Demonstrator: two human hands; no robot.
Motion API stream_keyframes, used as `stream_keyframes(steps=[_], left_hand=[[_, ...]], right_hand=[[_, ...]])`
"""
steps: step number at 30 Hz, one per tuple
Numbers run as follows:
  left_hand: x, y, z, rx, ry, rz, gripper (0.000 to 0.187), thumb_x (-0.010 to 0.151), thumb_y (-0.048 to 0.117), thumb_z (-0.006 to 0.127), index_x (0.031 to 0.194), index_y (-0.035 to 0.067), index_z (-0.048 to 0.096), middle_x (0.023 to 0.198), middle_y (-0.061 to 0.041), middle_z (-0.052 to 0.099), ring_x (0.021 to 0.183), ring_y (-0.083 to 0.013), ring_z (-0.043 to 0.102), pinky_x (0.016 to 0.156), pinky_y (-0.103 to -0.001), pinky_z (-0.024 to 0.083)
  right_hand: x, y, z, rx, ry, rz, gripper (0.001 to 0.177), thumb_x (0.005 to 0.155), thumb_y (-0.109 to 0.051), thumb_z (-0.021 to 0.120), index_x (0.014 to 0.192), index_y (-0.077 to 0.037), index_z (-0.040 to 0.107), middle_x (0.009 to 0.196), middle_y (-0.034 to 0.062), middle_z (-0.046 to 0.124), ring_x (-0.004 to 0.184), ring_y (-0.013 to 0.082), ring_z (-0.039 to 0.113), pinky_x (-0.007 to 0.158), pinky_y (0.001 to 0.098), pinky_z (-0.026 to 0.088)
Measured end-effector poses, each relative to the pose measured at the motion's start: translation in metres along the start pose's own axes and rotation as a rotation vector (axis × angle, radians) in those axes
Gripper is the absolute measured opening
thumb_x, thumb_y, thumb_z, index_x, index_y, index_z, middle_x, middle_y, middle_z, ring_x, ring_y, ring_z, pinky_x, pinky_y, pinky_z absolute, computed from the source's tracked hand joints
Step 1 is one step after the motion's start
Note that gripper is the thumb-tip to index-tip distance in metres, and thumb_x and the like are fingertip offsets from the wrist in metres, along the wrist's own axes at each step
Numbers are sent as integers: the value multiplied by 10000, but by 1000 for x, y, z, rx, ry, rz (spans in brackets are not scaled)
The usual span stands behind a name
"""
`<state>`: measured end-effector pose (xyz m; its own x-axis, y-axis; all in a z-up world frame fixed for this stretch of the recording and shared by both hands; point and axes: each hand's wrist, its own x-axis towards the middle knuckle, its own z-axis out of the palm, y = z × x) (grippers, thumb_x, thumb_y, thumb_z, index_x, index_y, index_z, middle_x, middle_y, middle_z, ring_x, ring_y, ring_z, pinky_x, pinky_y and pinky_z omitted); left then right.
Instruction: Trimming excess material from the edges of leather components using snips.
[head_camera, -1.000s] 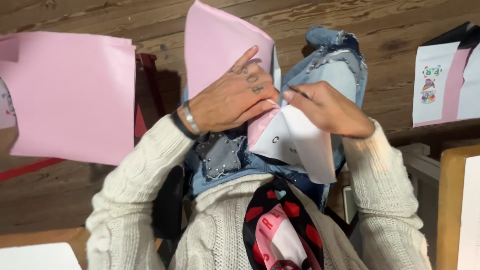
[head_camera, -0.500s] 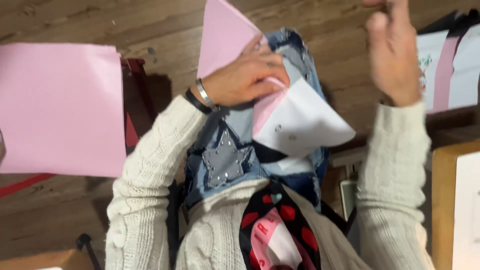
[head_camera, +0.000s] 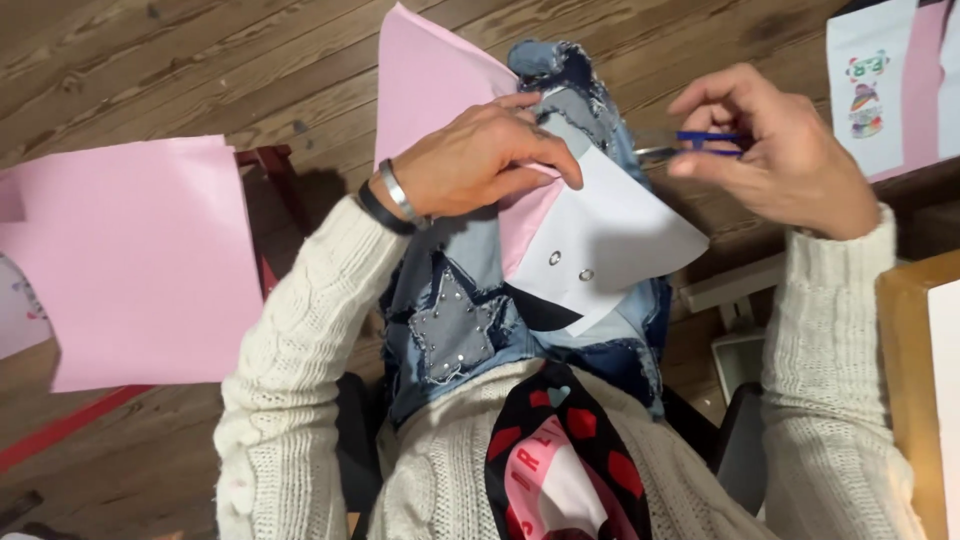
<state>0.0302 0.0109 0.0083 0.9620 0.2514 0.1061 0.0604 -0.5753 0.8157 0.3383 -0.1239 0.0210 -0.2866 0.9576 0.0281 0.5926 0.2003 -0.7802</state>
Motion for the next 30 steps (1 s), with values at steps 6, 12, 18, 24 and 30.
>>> stream_keyframes(steps=[6, 12, 18, 24, 30], left_hand=[[12, 6, -15, -173, -138, -188, 343, 821, 39, 767, 1133, 170, 823, 807, -8, 785, 462, -95, 500, 431, -249, 360], [18, -2, -29, -164, -308, -232, 472, 772, 39, 806, 1206, 223, 825, 698, 36, 634, 522, -114, 410, 512, -265, 379], [21, -13, -28, -205, -410, -341, 539, 714, 85, 879, 1231, 207, 781, 1072, 12, 840, 538, -77, 575, 518, -234, 422], [26, -19, -28, -217, -445, -285, 613, 673, 63, 874, 1270, 108, 744, 1212, -44, 802, 913, -126, 767, 810, -251, 585], [23, -19, -28, -263, -460, -300, 631, 662, 48, 891, 1274, 81, 741, 1137, -43, 822, 717, -116, 704, 653, -227, 550]], right_hand=[[10, -37, -6, 11, -152, 33, 416, 809, -127, 841, 1182, 12, 721, 951, 85, 766, 526, 146, 522, 484, 270, 368], [25, -35, 15, -41, -173, -87, 420, 899, -262, 759, 1228, -19, 666, 916, 129, 762, 635, 198, 668, 528, 304, 523], [28, -57, 15, -98, -169, 102, 390, 896, -213, 781, 1216, -16, 676, 1060, 154, 750, 802, 289, 688, 724, 408, 528], [38, -61, 25, -50, -223, 2, 303, 952, -178, 710, 1192, 5, 678, 1012, 155, 742, 712, 270, 664, 616, 378, 504], [34, -67, 42, -40, -34, -242, 230, 970, -34, 727, 1130, 121, 670, 1004, 194, 690, 780, 263, 600, 678, 350, 496]])
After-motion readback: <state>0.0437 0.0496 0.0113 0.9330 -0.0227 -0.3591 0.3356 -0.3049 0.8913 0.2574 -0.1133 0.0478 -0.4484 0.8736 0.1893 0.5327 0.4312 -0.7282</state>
